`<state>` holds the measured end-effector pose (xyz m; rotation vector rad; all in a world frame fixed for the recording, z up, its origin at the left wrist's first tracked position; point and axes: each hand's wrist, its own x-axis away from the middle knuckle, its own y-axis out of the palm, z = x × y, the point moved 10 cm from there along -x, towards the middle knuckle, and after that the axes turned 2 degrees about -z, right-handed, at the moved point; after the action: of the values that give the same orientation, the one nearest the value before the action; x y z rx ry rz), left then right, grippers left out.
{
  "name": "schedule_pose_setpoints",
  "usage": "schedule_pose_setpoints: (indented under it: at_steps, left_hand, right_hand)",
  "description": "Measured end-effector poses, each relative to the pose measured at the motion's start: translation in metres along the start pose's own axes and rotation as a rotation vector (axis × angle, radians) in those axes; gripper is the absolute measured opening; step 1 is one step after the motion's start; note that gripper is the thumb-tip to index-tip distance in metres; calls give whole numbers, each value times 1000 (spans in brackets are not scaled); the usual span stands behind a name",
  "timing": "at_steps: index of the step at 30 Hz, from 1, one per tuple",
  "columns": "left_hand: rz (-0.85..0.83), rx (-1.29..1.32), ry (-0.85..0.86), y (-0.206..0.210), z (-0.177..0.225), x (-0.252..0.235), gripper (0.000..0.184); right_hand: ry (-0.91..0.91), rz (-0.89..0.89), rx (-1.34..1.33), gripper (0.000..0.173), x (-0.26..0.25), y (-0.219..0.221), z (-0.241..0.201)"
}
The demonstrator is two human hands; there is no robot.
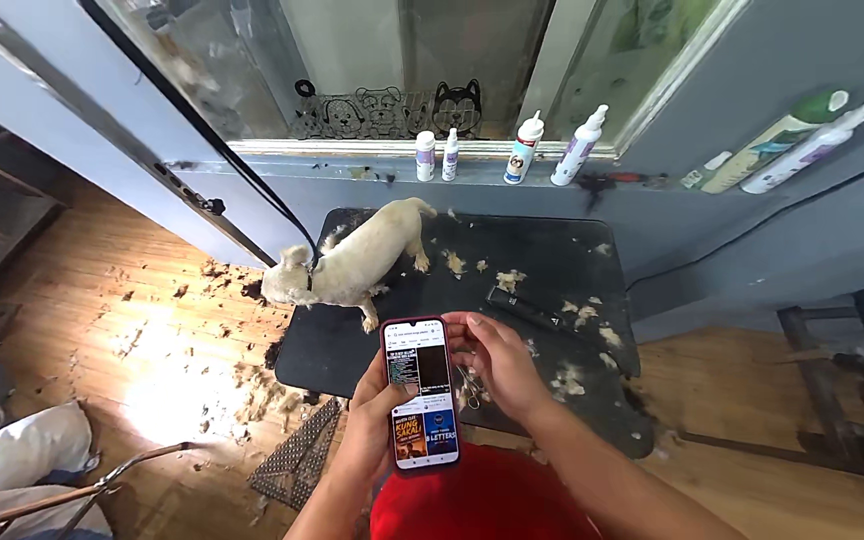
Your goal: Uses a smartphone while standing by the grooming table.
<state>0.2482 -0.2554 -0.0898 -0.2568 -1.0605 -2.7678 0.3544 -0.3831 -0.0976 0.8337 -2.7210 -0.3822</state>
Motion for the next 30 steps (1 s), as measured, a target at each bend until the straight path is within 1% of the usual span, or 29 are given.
schedule_pose_setpoints:
  at_steps: [1, 3, 5, 7, 12, 15, 19, 23, 27, 30]
  left_hand:
    - [-19, -7, -12, 2, -2, -2, 52]
    - [-57, -33, -37, 7, -7, -7, 53]
    - [-73, -59, -51, 11, -11, -11, 56]
    - [-80, -61, -66, 13, -13, -14, 55]
    - [-113, -29, -79, 15, -18, -14, 52]
    - [-118, -41, -85, 15, -18, -13, 55]
    - [-115, -61, -75, 14, -17, -11, 55]
    - [-125, -36, -60, 10, -15, -8, 55]
    - [-114, -12, -43, 4, -17, -4, 55]
    - [-55, -55, -44, -1, -16, -2, 55]
  right_hand:
    - [-9, 2, 30, 44, 3, 5, -13]
    - [19, 40, 104, 36, 4, 8, -23]
    - [49, 71, 140, 31, 5, 8, -24]
    - [57, 77, 122, 28, 6, 5, -21]
    - [70, 58, 32, 29, 9, -4, -17]
    - [63, 55, 45, 28, 10, -5, -18]
    - [60, 85, 107, 25, 10, -3, -19]
    - [66, 49, 35, 28, 9, 1, -13]
    - [99, 4, 14, 31, 9, 7, -5]
    - [119, 17, 23, 29, 10, 9, 0]
